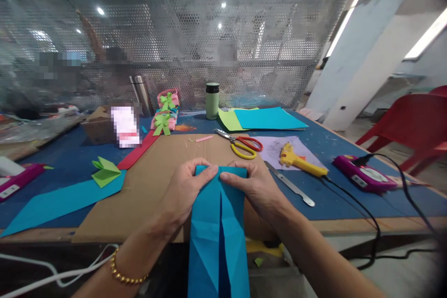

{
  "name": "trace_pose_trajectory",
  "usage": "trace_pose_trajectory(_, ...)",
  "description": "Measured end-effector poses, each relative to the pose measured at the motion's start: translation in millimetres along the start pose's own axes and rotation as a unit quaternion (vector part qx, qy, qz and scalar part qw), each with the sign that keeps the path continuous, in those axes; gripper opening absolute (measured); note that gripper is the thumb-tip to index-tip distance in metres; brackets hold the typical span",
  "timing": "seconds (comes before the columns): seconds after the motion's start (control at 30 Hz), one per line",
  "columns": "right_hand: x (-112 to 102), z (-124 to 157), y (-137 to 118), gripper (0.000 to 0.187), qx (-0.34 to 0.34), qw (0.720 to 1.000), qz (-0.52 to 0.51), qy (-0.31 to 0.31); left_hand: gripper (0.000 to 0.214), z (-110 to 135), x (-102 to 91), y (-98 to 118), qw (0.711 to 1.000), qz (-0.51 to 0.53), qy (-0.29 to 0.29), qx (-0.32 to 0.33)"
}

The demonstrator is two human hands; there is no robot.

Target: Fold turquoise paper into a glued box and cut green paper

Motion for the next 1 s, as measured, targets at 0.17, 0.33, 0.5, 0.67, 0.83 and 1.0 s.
trace_pose_trajectory(0.17, 0, -1, 2, 0.041, -0.001, 1.000, 0.003, -0.005, 0.036, 0, -1.6, -2, 1.000, -0.002, 0.001, 0.000)
trace_pose_trajectory(0.33, 2, -1, -1, 0.041, -0.002, 0.999, 0.025, -0.025, 0.036, 0, -1.1, 1, 1.000, 0.022, 0.003, -0.006)
trace_pose_trajectory(0.5, -5, 16, -18, 0.026, -0.158, 0.933, 0.277, 0.167, 0.036, -6, -8.9, 8, 0.998, 0.021, 0.041, 0.031)
trace_pose_trajectory(0.67, 17, 50, -28, 0.008, -0.325, 0.784, 0.479, 0.223, 0.037, -12, -16.9, 7, 0.993, -0.025, 0.082, 0.086)
trace_pose_trajectory(0.83, 28, 45, -14, 0.020, -0.270, 0.776, 0.547, 0.158, 0.036, -11, -15.2, 5, 0.988, -0.065, 0.091, 0.108)
trace_pose_trajectory(1.0, 26, 36, -5, 0.016, -0.234, 0.791, 0.545, 0.152, 0.036, -10, -14.2, 4, 0.988, -0.073, 0.090, 0.100)
Point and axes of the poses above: each hand's wrist, its own z-axis away from the middle knuckle, its own x-axis out of the palm, y = z × x, the point moved 4 cm from there along -z, towards the middle knuckle, and after that the axes turned 10 degrees about z, right-handed, at the moved point
